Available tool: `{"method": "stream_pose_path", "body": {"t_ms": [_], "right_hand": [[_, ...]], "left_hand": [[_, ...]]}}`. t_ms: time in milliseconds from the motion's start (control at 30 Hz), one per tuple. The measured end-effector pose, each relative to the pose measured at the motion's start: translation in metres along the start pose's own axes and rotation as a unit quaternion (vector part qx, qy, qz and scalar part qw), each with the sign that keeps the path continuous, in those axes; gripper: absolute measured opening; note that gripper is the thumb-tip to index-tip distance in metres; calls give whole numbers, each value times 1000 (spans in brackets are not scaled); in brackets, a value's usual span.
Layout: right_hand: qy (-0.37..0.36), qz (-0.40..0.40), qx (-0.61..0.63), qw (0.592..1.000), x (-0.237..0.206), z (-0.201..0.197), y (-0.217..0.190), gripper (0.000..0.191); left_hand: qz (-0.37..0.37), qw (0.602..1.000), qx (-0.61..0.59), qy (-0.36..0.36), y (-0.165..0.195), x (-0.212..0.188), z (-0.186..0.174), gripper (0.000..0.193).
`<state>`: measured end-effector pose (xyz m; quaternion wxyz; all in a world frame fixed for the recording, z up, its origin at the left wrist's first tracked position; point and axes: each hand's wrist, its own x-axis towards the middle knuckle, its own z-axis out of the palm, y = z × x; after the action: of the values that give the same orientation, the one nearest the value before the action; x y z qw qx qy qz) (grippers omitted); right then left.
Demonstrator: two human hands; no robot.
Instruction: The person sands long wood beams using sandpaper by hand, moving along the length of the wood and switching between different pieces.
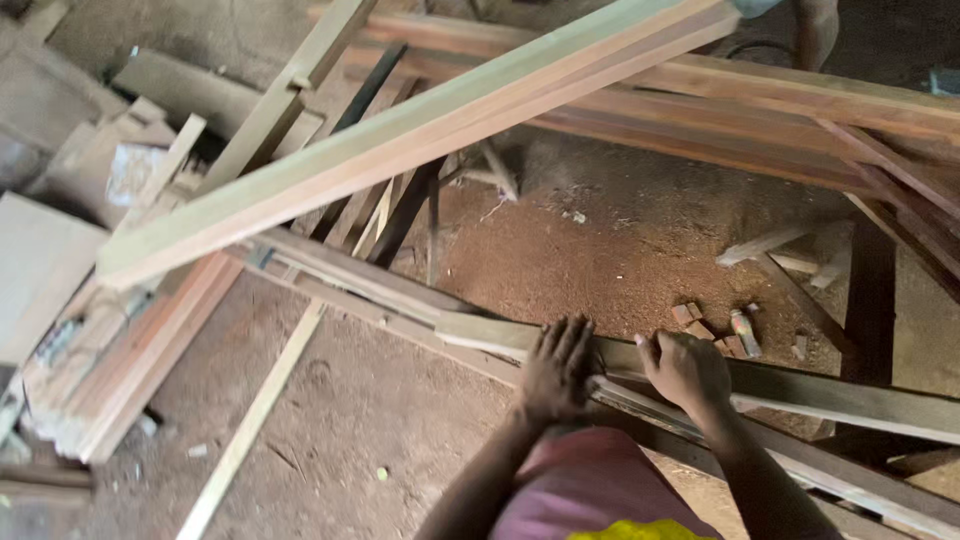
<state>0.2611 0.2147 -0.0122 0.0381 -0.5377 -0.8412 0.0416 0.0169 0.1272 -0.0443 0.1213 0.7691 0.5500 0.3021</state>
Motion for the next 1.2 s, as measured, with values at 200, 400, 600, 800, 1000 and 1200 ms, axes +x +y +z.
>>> {"method": "stream_pose_path", "body": {"t_ms": [200,400,600,800,1000,1200], "right_hand": [[24,16,56,998,6,11,6,52],[32,12,82,996,8,25,13,49],[39,10,-35,999,-2,16,16,51],[-45,41,-22,998,4,26,25,53],[-35,28,72,996,4,31,24,50],[-13,20,-19,1000,-1,13,17,51]], "left_hand": [[-146,972,82,167,-73,-22,-82,35],[-10,980,185,76,-9,12,-47,53],[-221,966,84,-109,-22,9,-82,51],[-288,923,122,-224,-24,21,-84,81],[-109,985,89,-103,16,23,-73,59],[-323,915,152,-186,-27,34,-109,47]]}}
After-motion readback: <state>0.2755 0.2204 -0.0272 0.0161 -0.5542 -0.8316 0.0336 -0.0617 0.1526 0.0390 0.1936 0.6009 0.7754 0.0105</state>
